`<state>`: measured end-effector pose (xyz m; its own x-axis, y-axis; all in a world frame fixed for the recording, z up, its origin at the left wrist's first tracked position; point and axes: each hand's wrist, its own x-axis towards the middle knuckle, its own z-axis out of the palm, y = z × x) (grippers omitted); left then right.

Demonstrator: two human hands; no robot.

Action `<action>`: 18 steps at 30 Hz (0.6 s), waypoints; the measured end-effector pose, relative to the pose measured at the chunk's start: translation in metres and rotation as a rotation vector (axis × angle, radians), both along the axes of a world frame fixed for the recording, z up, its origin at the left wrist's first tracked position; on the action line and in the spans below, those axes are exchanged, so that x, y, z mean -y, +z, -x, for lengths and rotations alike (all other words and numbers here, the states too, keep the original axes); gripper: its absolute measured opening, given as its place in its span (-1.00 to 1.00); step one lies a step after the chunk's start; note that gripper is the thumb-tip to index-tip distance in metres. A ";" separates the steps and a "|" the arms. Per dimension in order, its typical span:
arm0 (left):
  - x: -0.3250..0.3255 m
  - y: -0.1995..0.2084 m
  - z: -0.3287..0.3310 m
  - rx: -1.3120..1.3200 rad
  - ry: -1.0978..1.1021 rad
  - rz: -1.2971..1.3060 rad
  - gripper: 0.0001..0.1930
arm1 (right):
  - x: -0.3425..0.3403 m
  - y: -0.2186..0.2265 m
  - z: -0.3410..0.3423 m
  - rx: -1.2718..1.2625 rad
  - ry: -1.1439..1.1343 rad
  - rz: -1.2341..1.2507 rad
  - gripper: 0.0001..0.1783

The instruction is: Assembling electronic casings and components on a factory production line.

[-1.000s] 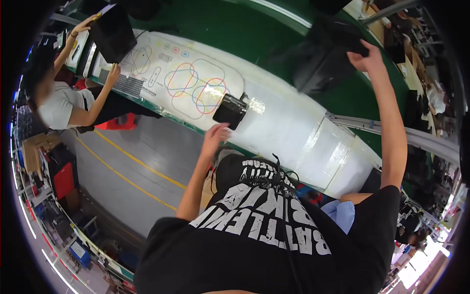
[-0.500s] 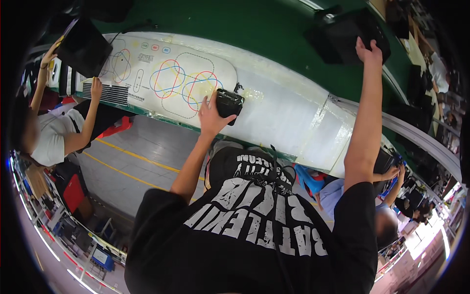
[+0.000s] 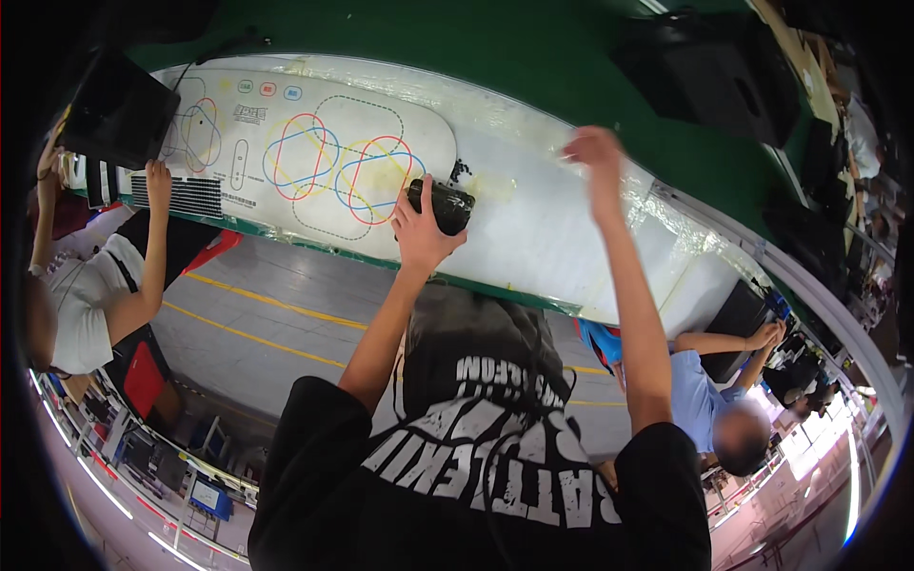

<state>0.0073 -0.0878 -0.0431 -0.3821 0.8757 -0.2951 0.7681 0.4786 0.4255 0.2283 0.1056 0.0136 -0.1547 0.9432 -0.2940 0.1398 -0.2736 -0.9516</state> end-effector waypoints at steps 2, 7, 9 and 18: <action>-0.002 -0.009 -0.005 0.039 0.009 -0.039 0.20 | 0.016 -0.043 0.039 0.308 0.549 -0.153 -0.73; -0.009 -0.014 -0.010 0.073 0.029 -0.014 0.14 | 0.001 -0.116 0.092 0.453 1.093 -0.668 -0.59; -0.009 -0.014 -0.007 0.066 0.035 -0.004 0.13 | -0.003 -0.128 0.104 0.468 1.274 -0.813 -0.56; -0.014 -0.030 -0.007 0.057 0.034 0.006 0.11 | -0.007 -0.169 0.108 0.275 1.345 -1.151 -0.77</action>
<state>0.0138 -0.0736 -0.0726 -0.3939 0.8608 -0.3223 0.7260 0.5064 0.4653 0.1208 0.1127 -0.1549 -0.9771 -0.0486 0.2070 -0.1439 0.8679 -0.4754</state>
